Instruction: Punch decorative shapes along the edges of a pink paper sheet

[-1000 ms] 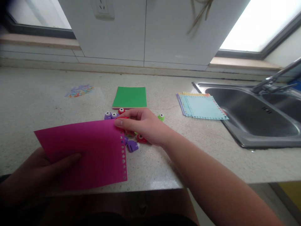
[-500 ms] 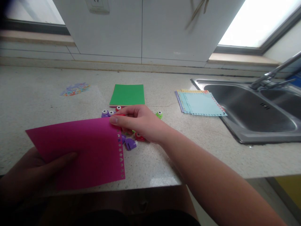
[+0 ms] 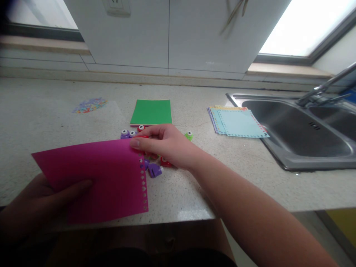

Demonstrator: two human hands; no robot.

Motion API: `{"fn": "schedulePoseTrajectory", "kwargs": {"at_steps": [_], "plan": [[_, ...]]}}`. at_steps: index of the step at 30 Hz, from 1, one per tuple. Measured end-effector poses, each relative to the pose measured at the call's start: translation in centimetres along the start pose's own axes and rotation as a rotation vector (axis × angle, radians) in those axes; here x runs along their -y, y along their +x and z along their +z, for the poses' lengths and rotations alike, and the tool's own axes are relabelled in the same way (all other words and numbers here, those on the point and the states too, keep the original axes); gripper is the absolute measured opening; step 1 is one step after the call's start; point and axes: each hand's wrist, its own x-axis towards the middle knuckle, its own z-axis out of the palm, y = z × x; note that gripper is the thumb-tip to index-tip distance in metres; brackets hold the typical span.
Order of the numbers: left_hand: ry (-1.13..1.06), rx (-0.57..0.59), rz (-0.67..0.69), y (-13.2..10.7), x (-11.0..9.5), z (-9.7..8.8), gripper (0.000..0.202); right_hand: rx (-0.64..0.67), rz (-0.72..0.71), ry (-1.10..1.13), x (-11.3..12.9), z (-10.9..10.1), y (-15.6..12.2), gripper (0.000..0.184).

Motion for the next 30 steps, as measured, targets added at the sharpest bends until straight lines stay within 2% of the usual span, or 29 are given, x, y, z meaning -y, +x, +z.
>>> {"fn": "schedulePoseTrajectory", "kwargs": {"at_steps": [16,19,23,27,30], "plan": [[0.002,0.032,0.032,0.0,0.0,-0.1,0.043,0.041,-0.057,-0.012,0.1,0.1,0.1,0.031],[-0.014,-0.007,0.017,-0.1,-0.3,0.2,0.045,0.031,-0.045,0.001,0.0,0.1,0.1,0.032],[0.014,-0.003,0.026,-0.2,-0.6,0.3,0.044,0.024,-0.039,-0.001,0.0,0.1,0.1,0.030],[0.033,0.004,0.044,0.1,0.2,-0.2,0.046,0.022,-0.053,0.010,-0.2,0.1,0.2,0.029],[0.041,0.057,0.088,0.6,1.2,-0.8,0.045,0.031,-0.064,0.006,-0.3,0.0,0.2,0.029]]}}
